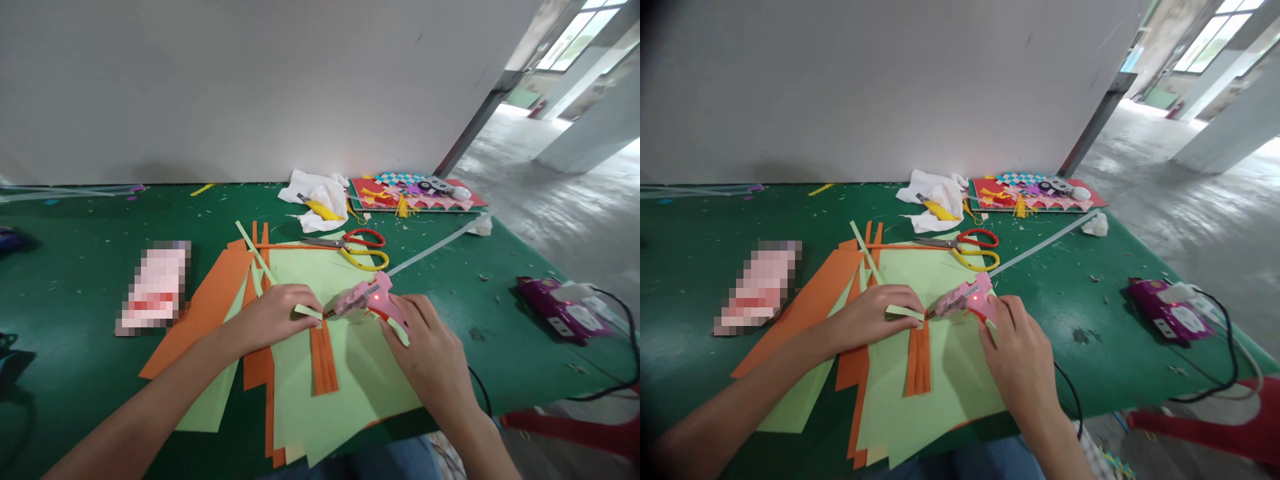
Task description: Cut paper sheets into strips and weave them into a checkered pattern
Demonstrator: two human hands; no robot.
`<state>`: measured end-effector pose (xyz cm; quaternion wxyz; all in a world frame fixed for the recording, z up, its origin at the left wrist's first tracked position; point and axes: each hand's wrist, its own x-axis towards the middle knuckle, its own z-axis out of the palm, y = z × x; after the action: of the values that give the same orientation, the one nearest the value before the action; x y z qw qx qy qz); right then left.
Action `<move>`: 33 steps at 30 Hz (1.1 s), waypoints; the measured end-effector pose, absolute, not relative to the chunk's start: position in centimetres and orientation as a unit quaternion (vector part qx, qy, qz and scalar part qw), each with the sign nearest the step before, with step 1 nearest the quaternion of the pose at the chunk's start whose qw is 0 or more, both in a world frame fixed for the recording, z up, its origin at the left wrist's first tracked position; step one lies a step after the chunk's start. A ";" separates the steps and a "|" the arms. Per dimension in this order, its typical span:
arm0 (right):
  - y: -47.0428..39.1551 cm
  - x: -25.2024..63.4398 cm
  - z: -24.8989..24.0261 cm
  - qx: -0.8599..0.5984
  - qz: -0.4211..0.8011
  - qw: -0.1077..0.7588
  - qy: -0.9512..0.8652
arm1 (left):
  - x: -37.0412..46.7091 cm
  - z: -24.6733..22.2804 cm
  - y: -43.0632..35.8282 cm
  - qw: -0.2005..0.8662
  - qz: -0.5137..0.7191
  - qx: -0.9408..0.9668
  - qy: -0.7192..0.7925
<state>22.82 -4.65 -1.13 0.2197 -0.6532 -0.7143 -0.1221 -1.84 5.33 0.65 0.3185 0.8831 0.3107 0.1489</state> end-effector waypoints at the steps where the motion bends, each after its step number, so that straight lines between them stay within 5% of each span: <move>1: -4.6 22.8 -1.1 -0.653 -0.119 0.221 -0.715 | -1.8 0.7 5.3 0.319 0.148 0.883 0.312; 33: -4.7 22.9 -1.0 -0.654 -0.121 0.221 -0.713 | -1.9 0.5 5.5 0.321 0.133 0.882 0.318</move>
<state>22.87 -4.66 -1.01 0.2215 -0.6536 -0.7135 -0.1213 -1.86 5.46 0.54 0.3207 0.8823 0.3178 0.1327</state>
